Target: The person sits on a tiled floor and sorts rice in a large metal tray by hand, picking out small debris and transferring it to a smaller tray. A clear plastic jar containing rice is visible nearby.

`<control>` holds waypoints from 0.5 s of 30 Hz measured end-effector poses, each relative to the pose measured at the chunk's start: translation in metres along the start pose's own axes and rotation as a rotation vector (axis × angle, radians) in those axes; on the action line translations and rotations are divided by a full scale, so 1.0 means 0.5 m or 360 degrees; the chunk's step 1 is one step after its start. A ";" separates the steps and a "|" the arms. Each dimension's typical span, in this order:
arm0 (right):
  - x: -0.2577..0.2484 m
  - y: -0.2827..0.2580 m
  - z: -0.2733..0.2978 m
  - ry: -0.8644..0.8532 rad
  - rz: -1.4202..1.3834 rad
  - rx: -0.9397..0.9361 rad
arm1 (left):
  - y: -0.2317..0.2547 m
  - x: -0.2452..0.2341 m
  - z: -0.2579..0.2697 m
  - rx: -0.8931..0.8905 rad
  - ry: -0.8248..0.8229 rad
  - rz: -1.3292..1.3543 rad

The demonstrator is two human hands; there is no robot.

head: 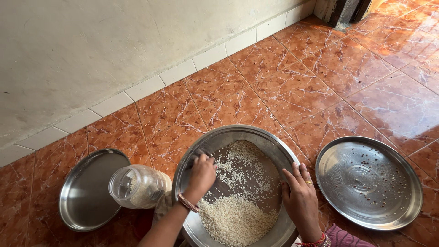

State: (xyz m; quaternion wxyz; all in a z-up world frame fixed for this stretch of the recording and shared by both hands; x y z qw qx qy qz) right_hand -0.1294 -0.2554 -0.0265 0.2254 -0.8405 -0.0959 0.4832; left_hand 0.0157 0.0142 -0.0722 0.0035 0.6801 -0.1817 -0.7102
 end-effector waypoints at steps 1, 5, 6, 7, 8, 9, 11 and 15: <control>0.000 0.001 0.001 -0.0004 0.0000 0.0004 | 0.014 0.007 0.009 0.0009 0.0002 -0.0068; 0.000 -0.001 -0.003 0.0005 0.0009 0.0010 | 0.057 0.099 0.106 -0.0597 -0.0809 0.0817; 0.000 -0.001 -0.003 0.0007 0.0014 0.0007 | 0.085 0.085 0.099 -0.0313 -0.0739 0.0738; 0.001 0.000 -0.004 0.0008 0.0019 0.0005 | 0.112 0.071 0.094 -0.0032 -0.0662 0.0654; 0.003 0.003 -0.001 -0.0004 0.0015 0.0019 | 0.134 0.058 0.089 0.0245 -0.0587 0.0570; 0.005 0.006 0.001 -0.0016 0.0011 0.0033 | 0.117 0.056 0.077 0.0137 -0.0543 0.0514; 0.005 0.009 0.003 -0.0024 0.0001 0.0039 | 0.067 0.044 0.030 -0.0078 -0.0447 0.0404; 0.004 0.005 -0.001 0.0003 -0.0006 0.0011 | 0.058 -0.009 -0.039 0.0312 0.0126 0.0272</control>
Point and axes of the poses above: each hand's wrist, its own z-axis away from the middle knuckle, its own x-axis out of the palm, y = z × x, the point moved 8 cm from there along -z, towards the middle knuckle, and after that the axes turned 5 degrees about y, right-handed, at the moved point
